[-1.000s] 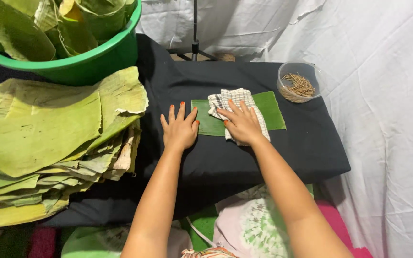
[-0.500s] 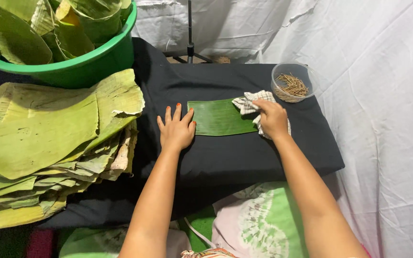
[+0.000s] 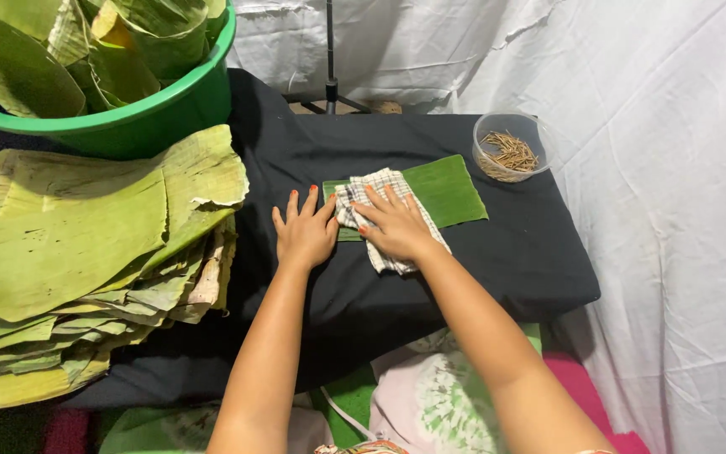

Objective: Cleaning and folding banana leaves into cone shapes for food wrapping.

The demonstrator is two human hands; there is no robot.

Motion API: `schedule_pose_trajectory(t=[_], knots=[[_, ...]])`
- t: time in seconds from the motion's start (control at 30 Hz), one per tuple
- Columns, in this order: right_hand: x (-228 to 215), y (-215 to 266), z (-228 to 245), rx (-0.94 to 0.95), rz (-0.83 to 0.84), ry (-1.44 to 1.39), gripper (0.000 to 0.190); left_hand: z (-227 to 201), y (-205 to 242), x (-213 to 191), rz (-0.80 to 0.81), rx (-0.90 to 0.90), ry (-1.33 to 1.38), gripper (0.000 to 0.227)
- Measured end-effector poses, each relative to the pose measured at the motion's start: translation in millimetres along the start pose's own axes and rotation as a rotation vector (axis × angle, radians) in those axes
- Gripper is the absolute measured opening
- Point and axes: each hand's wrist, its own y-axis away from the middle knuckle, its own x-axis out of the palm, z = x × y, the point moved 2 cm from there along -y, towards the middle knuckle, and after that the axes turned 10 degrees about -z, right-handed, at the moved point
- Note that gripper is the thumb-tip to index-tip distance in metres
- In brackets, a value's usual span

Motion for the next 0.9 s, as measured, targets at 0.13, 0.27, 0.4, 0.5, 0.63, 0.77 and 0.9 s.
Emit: schedule_pose_trajectory(t=[0.13, 0.27, 0.4, 0.5, 0.63, 0.77, 0.9], knots=[[-8.9, -19.2, -15.3, 0.076, 0.007, 0.040, 0.057, -0.1, -1.5, 3.1, 0.002, 0.005, 0.012, 0.051], [-15.2, -21.0, -50.8, 0.269, 0.043, 0.124, 0.058, 1.2, 1.4, 3.8, -0.008, -0.002, 0.018, 0.051], [-24.4, -3.8, -83.0, 0.336, -0.090, 0.189, 0.056, 0.4, -0.4, 2.7, -0.011, -0.008, 0.029, 0.050], [-28.5, 11.7, -94.3, 0.360, -0.120, 0.171, 0.053, -1.3, 1.8, -0.6, -0.005, -0.022, 0.046, 0.050], [-25.0, 27.5, -111.2, 0.330, -0.216, 0.125, 0.046, 1.0, 3.5, 3.3, -0.018, -0.020, 0.051, 0.049], [-39.1, 31.7, -108.4, 0.256, -0.488, 0.140, 0.032, 2.4, 1.2, 5.8, -0.032, 0.012, 0.041, 0.050], [-65.4, 19.9, -48.9, 0.384, -0.432, 0.220, 0.032, 3.2, -0.5, 5.4, -0.010, 0.040, 0.026, 0.051]])
